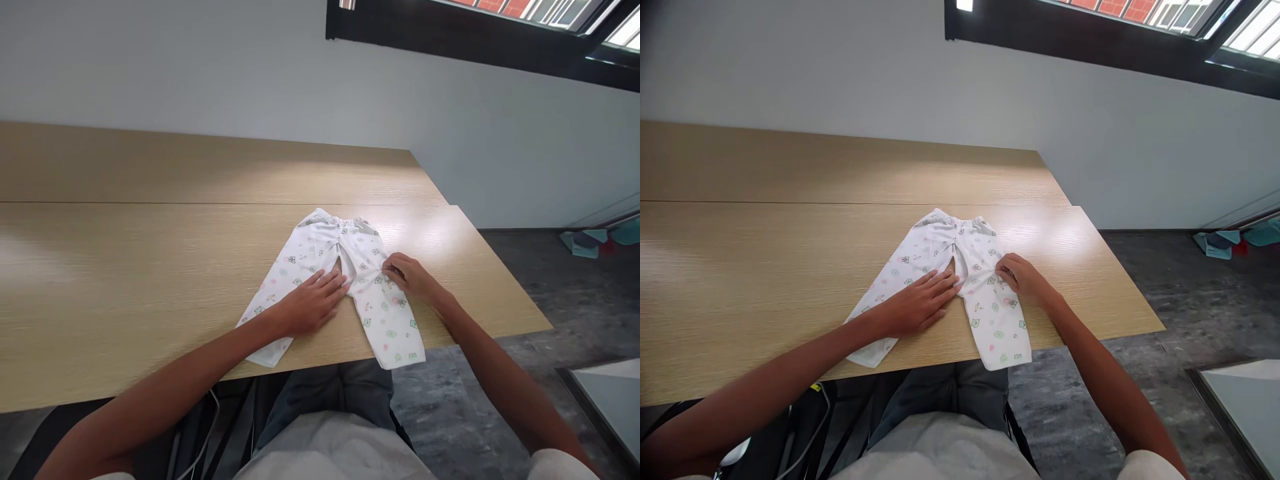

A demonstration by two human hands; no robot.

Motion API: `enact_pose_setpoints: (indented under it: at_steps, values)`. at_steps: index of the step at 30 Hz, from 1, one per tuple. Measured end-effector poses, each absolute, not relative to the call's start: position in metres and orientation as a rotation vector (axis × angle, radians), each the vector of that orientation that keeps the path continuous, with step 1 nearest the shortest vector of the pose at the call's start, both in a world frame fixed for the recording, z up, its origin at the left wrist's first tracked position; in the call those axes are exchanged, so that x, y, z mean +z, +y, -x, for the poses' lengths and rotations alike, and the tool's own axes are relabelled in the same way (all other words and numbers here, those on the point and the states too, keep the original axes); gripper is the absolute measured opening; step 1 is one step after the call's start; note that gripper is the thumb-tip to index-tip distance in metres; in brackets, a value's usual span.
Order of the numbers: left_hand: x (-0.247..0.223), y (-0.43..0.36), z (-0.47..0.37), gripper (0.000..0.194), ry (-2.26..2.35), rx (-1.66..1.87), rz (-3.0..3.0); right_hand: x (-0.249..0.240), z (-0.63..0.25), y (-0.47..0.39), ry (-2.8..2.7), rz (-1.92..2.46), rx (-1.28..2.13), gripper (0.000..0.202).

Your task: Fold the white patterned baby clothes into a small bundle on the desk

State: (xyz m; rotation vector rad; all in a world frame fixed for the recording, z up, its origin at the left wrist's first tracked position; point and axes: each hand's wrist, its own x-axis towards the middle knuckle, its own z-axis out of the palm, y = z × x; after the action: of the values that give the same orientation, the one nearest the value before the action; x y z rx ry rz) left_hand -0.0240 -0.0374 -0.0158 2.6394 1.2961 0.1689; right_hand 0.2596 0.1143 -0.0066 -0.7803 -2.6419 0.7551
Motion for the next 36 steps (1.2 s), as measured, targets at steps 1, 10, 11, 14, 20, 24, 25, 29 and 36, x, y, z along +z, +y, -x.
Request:
enact_pose_setpoints:
  at_steps: [1, 10, 11, 14, 20, 24, 25, 29, 36]
  values:
    - [-0.015, -0.037, 0.024, 0.053, 1.296, 0.179, -2.640, -0.005, -0.261, 0.115, -2.680, 0.788, 0.753, 0.020]
    - [-0.014, -0.035, 0.026, 0.051, 1.183, 0.347, -2.562, -0.007, -0.259, 0.108, -2.704, 0.710, 0.619, 0.015]
    - [-0.015, -0.034, 0.026, 0.050, 1.181, 0.368, -2.548, -0.009, -0.260, 0.107, -2.685, 0.699, 0.607, 0.015]
    - [-0.016, -0.034, 0.024, 0.046, 1.187, 0.410, -2.556, -0.012, -0.264, 0.105, -2.654, 0.666, 0.582, 0.017]
    - [-0.013, -0.036, 0.020, 0.044, 1.179, 0.474, -2.597, -0.012, -0.266, 0.106, -2.740, 0.578, 0.417, 0.030]
    - [-0.012, -0.036, 0.021, 0.045, 1.176, 0.443, -2.603, -0.012, -0.260, 0.109, -2.803, 0.555, 0.295, 0.033]
    - [-0.012, -0.036, 0.022, 0.045, 1.175, 0.453, -2.601, -0.013, -0.259, 0.110, -2.816, 0.546, 0.277, 0.033]
    - [-0.012, -0.035, 0.022, 0.045, 1.186, 0.484, -2.591, -0.013, -0.260, 0.112, -2.783, 0.529, 0.298, 0.034]
    - [-0.009, -0.037, 0.022, 0.044, 1.210, 0.433, -2.621, -0.013, -0.265, 0.110, -2.724, 0.551, 0.423, 0.031]
